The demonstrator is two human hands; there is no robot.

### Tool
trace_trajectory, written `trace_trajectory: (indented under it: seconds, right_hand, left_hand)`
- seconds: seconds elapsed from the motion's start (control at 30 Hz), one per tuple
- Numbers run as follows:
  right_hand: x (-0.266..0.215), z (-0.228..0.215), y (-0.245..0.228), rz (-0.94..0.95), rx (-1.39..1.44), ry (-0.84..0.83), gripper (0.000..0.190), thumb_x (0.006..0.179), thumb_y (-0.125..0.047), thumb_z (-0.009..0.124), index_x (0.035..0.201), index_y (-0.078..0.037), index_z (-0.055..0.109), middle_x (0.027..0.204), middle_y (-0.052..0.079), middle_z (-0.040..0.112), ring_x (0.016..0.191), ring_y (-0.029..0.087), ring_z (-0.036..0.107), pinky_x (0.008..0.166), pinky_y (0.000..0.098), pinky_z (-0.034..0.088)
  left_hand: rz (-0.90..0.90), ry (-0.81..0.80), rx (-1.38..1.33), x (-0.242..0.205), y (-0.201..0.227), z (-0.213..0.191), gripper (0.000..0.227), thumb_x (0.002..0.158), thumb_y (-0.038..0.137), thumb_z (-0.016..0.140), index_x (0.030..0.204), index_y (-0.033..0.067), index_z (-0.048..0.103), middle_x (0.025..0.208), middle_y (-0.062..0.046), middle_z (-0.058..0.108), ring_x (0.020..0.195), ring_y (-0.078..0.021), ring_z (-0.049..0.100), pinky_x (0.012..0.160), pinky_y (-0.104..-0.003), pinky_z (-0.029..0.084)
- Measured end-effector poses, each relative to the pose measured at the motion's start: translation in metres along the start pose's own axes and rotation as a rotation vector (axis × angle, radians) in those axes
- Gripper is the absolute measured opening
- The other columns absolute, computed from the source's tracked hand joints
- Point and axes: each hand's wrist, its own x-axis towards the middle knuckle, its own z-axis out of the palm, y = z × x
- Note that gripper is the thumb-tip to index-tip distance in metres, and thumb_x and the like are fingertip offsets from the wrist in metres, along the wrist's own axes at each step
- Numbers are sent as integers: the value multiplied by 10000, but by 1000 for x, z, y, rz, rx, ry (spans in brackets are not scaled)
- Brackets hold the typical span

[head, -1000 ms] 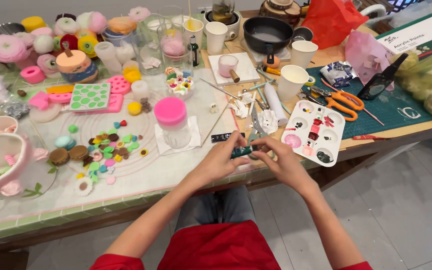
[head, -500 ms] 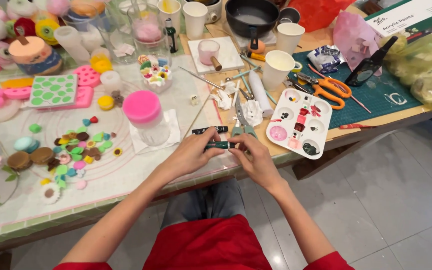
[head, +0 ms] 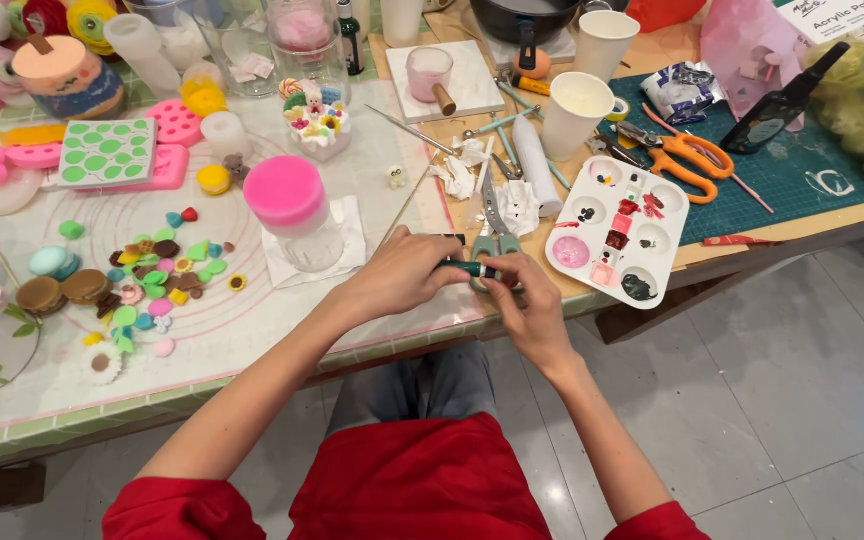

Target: Painting fine details onto a small clay panda figure using a brush and acrylic paints.

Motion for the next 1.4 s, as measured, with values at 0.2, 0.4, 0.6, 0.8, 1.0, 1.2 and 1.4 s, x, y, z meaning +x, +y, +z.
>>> trace_trajectory:
  seconds: [0.2,0.4,0.6,0.8,1.0,1.2,1.4]
  right_hand:
    - [0,5,10,75,-38,81,247,943,-2,723,1181,-24,657,1010,77,664,789,158,619,673,279,527]
    - [-5,22,27,40,14,182,229,962,0,718,1179,-18,646,1003,64,650,830,129,625,692,264,531]
    - [-7,20,39,34,134,207,217,968,26,709,1172,10,636,1013,50,647,864,102,605,749,232,503]
    - [-11,21,44,152,180,181,220,947,17,722,1157,11,655,866,5,616,727,47,554,661,199,462]
    - [-11,21,50,218,247,176,225,944,4,733,1152,7,649,808,-23,600,712,32,540,634,189,440]
    - [-13,22,58,220,306,170,225,941,13,733,1150,23,648,860,-4,620,779,50,571,696,199,478]
    - [-15,24,63,219,350,160,223,940,13,743,1141,32,647,921,21,640,840,70,611,749,215,514]
  left_hand:
    - [-6,100,-85,7,-15,7,240,1035,285,606,1128,71,661,942,-197,727,921,-407,671,763,-481,487]
    - [-7,193,-283,19,5,-18,261,957,276,683,1066,42,652,886,-131,752,840,-285,725,741,-396,530]
    - [-35,163,-222,55,19,-19,299,917,302,733,1093,65,683,826,-153,717,770,-289,704,701,-402,508]
    - [236,207,-127,113,15,0,263,881,231,774,1057,49,705,888,-163,739,873,-349,714,758,-442,527]
    - [270,154,112,156,37,16,225,710,171,859,895,77,771,804,-124,738,867,-334,688,818,-480,446]
    - [443,188,288,185,29,54,265,592,185,903,793,73,772,824,-111,745,914,-308,666,825,-442,396]
    - [410,117,402,204,31,74,171,647,161,887,766,111,774,779,-110,725,921,-278,667,876,-424,400]
